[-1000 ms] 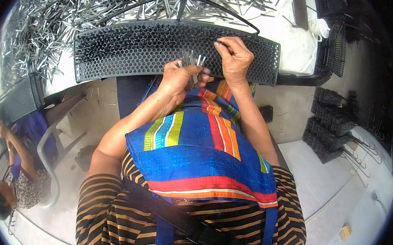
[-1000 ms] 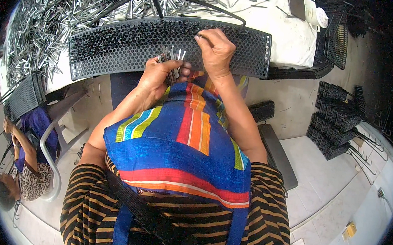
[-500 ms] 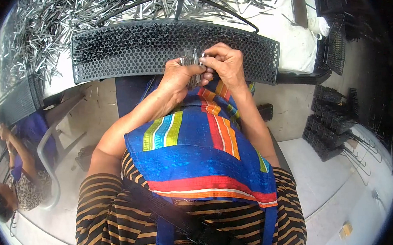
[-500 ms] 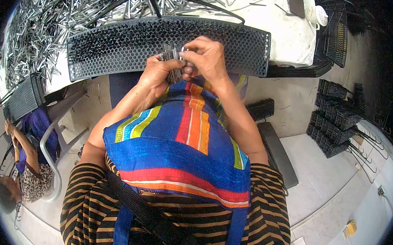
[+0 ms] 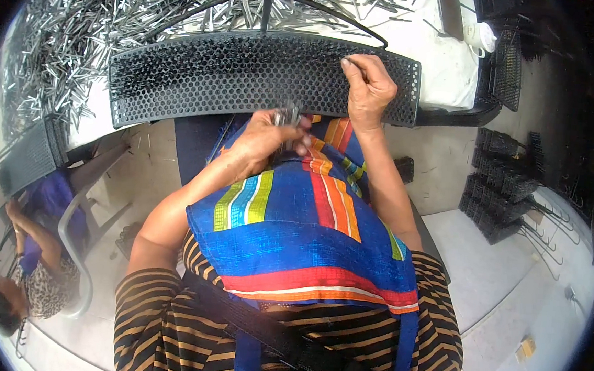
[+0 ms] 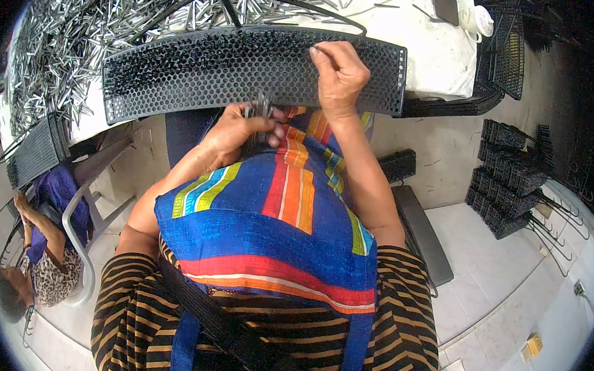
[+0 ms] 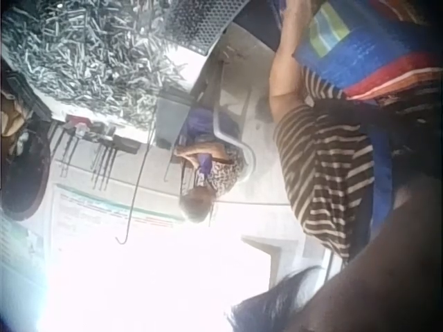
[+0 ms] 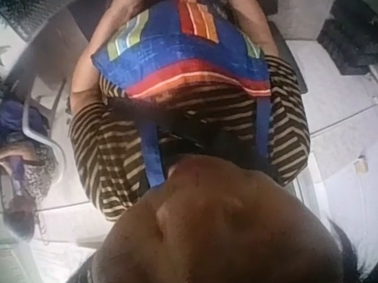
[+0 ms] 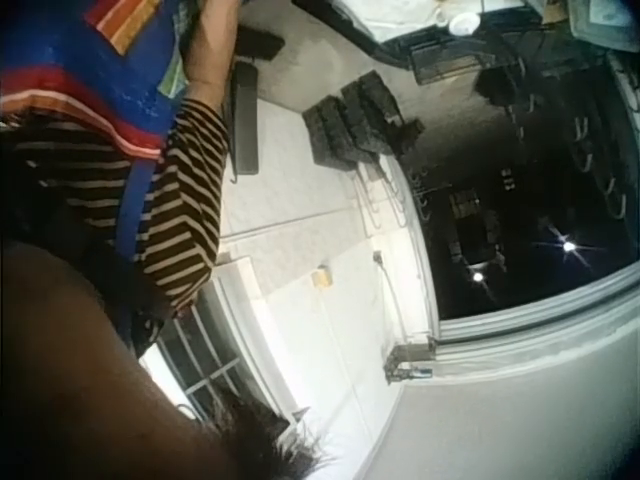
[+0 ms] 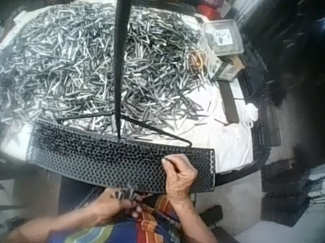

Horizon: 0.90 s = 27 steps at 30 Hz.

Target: The person picks up metal strips from a pile and inserts them into the holes of a perforated plate by hand.

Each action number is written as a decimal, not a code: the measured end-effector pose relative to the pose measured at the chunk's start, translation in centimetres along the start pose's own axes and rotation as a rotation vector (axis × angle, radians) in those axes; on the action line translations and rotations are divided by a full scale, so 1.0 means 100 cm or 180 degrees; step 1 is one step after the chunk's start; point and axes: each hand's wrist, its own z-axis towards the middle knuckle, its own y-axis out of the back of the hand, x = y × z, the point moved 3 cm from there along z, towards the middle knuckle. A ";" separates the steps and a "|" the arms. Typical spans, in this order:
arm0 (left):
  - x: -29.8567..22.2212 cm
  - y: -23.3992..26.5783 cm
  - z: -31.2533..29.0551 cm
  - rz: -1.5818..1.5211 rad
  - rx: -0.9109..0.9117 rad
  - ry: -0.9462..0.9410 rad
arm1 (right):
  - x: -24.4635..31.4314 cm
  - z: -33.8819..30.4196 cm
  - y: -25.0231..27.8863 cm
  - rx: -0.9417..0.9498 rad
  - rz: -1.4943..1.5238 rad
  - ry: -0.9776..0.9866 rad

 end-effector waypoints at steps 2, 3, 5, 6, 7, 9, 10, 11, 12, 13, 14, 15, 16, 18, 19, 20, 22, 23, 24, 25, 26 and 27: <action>0.007 0.002 -0.006 0.0158 0.0086 0.0078 | 0.006 -0.001 -0.002 0.0133 -0.0205 0.0143; 0.009 0.004 -0.007 0.0117 0.0151 0.0088 | 0.007 -0.001 -0.002 0.0110 -0.0225 0.0180; 0.009 0.005 -0.010 0.0098 0.0197 0.0009 | 0.006 -0.001 -0.003 0.0100 -0.0174 0.0117; 0.008 0.005 -0.010 0.0096 0.0200 0.0008 | 0.005 -0.001 -0.003 0.0092 -0.0124 0.0053; 0.007 0.006 -0.010 0.0327 0.0157 -0.0076 | 0.005 -0.002 -0.003 0.0094 -0.0127 0.0056; 0.005 0.007 -0.010 0.0554 0.0113 -0.0165 | 0.009 -0.002 -0.003 0.0067 -0.0352 0.0260; 0.004 0.007 -0.010 0.0517 0.0104 -0.0212 | 0.010 -0.002 -0.003 0.0070 -0.0354 0.0263; 0.004 0.008 -0.010 0.0478 0.0092 -0.0258 | 0.012 -0.002 -0.003 0.0084 -0.0417 0.0364; 0.004 0.007 -0.010 0.0474 0.0089 -0.0261 | 0.013 -0.002 -0.003 0.0098 -0.0481 0.0464; 0.004 0.007 -0.011 0.0490 0.0038 -0.0192 | 0.012 -0.001 -0.003 0.0102 -0.0479 0.0466; 0.004 0.007 -0.012 0.0509 -0.0009 -0.0120 | 0.012 -0.001 -0.003 0.0136 -0.0512 0.0512; 0.002 0.006 -0.012 0.0510 -0.0007 -0.0121 | 0.011 -0.001 -0.003 0.0170 -0.0544 0.0559; 0.001 0.006 -0.013 0.0461 -0.0014 -0.0075 | 0.010 -0.002 -0.003 0.0169 -0.0544 0.0560; 0.001 0.005 -0.014 0.0414 -0.0020 -0.0032 | 0.005 -0.004 -0.001 0.0047 -0.0280 0.0195; 0.000 0.005 -0.013 0.0182 -0.0100 -0.0046 | 0.003 -0.005 -0.001 0.0046 -0.0279 0.0196; 0.001 0.006 -0.013 -0.0051 -0.0181 -0.0058 | 0.000 -0.006 0.000 -0.0023 -0.0052 0.0041; 0.002 0.007 -0.011 -0.0072 -0.0279 -0.0081 | -0.004 -0.007 0.000 -0.0093 0.0174 -0.0116; 0.003 0.008 -0.010 -0.0095 -0.0378 -0.0106 | -0.002 -0.006 -0.001 -0.0100 0.0193 -0.0114; 0.003 0.009 -0.010 -0.0094 -0.0379 -0.0105 | -0.001 -0.006 -0.002 -0.0107 0.0212 -0.0111; 0.003 0.009 -0.010 -0.0021 -0.0336 -0.0164 | -0.002 -0.007 -0.003 -0.0107 0.0212 -0.0111; 0.001 0.009 -0.009 0.0054 -0.0291 -0.0225 | -0.002 -0.006 -0.004 -0.0077 0.0176 -0.0062; 0.001 0.008 -0.009 0.0055 -0.0289 -0.0226 | -0.001 -0.006 -0.005 -0.0047 0.0139 -0.0012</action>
